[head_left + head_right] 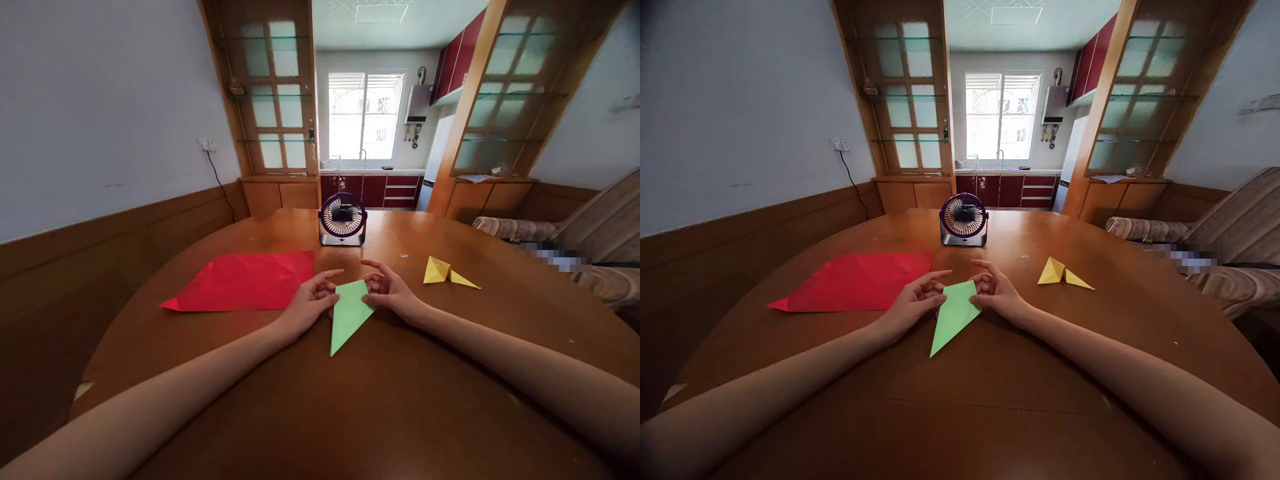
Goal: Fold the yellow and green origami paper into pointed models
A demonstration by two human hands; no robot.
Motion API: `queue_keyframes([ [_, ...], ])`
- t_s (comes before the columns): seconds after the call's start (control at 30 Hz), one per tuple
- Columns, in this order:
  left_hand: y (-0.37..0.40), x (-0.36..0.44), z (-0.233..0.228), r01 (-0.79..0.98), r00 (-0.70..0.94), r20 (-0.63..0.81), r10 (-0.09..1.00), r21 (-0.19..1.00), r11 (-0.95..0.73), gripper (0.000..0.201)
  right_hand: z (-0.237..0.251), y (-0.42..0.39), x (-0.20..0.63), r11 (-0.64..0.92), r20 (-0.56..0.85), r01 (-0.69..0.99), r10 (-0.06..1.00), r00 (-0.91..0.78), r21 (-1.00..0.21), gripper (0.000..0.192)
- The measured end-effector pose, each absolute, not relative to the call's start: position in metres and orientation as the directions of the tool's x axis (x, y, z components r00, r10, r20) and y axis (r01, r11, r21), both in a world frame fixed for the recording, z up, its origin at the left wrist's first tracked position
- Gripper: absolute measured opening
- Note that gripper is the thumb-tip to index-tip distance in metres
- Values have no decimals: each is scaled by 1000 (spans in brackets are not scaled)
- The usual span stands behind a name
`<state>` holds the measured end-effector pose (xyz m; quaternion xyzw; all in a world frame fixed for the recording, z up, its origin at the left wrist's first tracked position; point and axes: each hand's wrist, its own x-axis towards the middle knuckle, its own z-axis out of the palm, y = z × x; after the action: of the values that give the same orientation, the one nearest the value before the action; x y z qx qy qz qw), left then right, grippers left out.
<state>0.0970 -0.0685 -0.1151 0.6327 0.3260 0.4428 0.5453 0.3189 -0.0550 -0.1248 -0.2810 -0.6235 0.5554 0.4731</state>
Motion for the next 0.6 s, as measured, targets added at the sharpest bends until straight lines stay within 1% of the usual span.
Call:
queue_keyframes([
  [0.1,-69,96,-115,-52,369,242,897,969,-240,43,-125,-54,319,256,303,-174,886,-350,-951,77],
  [0.17,-69,96,-113,-46,322,239,916,970,-237,37,-124,-56,320,270,309,-159,890,-335,-950,72],
  [0.23,-69,95,-111,-81,270,198,942,980,-182,36,-122,-58,320,270,306,-148,882,-357,-951,66],
  [0.3,-69,94,-109,-143,237,144,961,983,-112,39,-120,-61,320,260,294,-139,865,-405,-956,54],
  [0.4,-67,93,-109,-225,246,91,965,974,-34,46,-119,-64,320,246,271,-113,864,-424,-963,39],
  [0.5,-67,90,-109,-266,294,71,953,964,11,45,-120,-62,321,227,250,-105,893,-373,-968,39],
  [0.6,-68,88,-108,-289,340,69,938,957,34,41,-122,-60,322,178,217,-139,911,-351,-974,39],
])
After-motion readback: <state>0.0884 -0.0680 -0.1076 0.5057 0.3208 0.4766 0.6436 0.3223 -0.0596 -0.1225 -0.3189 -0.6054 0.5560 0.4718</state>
